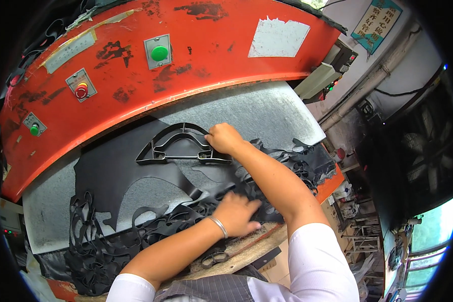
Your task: Using a hydraulic clicker press and metal dies to cut shoe components from sheets of synthetic material.
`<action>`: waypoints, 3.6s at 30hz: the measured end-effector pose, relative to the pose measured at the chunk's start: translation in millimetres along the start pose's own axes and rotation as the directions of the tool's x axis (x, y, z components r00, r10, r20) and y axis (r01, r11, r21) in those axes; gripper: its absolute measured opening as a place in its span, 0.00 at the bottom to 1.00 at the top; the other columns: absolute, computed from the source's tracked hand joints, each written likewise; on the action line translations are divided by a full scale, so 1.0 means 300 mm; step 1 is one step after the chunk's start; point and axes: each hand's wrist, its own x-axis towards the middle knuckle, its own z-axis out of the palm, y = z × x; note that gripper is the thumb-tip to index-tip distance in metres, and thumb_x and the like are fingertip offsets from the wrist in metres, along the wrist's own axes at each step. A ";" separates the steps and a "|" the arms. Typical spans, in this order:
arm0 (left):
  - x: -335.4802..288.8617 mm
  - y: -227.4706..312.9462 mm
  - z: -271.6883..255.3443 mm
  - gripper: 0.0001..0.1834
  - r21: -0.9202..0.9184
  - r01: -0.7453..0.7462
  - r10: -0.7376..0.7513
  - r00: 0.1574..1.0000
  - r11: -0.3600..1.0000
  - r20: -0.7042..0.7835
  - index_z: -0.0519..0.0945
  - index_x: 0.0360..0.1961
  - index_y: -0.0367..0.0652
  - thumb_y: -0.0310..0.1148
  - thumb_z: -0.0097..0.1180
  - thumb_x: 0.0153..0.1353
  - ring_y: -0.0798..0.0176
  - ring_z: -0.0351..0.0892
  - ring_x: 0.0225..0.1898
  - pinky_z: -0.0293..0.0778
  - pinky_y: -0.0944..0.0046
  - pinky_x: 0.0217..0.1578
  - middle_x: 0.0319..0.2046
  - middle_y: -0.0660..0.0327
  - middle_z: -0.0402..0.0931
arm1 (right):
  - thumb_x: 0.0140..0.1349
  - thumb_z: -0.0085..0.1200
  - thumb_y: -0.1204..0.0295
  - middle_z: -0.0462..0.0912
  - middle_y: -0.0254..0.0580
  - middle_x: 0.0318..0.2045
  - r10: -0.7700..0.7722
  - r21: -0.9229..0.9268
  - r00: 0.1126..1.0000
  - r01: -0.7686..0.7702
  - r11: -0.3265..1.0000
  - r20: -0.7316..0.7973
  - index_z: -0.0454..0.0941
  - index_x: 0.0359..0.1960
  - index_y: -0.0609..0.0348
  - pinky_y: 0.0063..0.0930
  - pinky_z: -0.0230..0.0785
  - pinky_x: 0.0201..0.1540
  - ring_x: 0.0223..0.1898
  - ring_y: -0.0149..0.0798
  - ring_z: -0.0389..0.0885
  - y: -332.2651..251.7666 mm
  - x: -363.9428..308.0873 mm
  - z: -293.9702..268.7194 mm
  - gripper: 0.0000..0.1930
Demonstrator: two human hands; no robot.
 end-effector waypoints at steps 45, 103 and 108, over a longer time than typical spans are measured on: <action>-0.592 -0.515 -0.207 0.18 -0.377 0.318 -0.481 0.376 0.870 -0.792 0.85 0.39 0.35 0.17 0.68 0.43 0.68 0.70 0.29 0.67 0.71 0.31 0.26 0.63 0.73 | 0.40 0.73 0.63 0.76 0.55 0.56 -0.454 0.192 0.877 0.478 0.857 -0.156 0.68 0.60 0.67 0.46 0.60 0.65 0.60 0.49 0.73 0.018 -0.433 -0.146 0.43; -1.052 -0.432 -0.225 0.27 -0.269 0.422 0.090 -0.659 0.866 -0.746 0.61 0.65 0.33 0.40 0.44 0.72 0.51 0.63 0.64 0.58 0.57 0.63 0.63 0.44 0.62 | 0.59 0.63 0.73 0.81 0.40 0.30 -0.080 0.510 0.783 0.475 0.717 -0.616 0.69 0.51 0.61 0.22 0.71 0.36 0.32 0.27 0.77 -0.183 -0.430 -0.316 0.21; -1.115 -0.405 -0.364 0.41 -0.473 0.655 0.093 -0.636 0.589 -0.766 0.37 0.71 0.31 0.54 0.28 0.72 0.42 0.33 0.74 0.32 0.47 0.71 0.72 0.38 0.34 | 0.60 0.61 0.74 0.76 0.34 0.21 0.038 0.694 0.866 0.373 0.616 -0.499 0.68 0.38 0.60 0.21 0.67 0.27 0.24 0.23 0.71 -0.343 -0.311 -0.337 0.12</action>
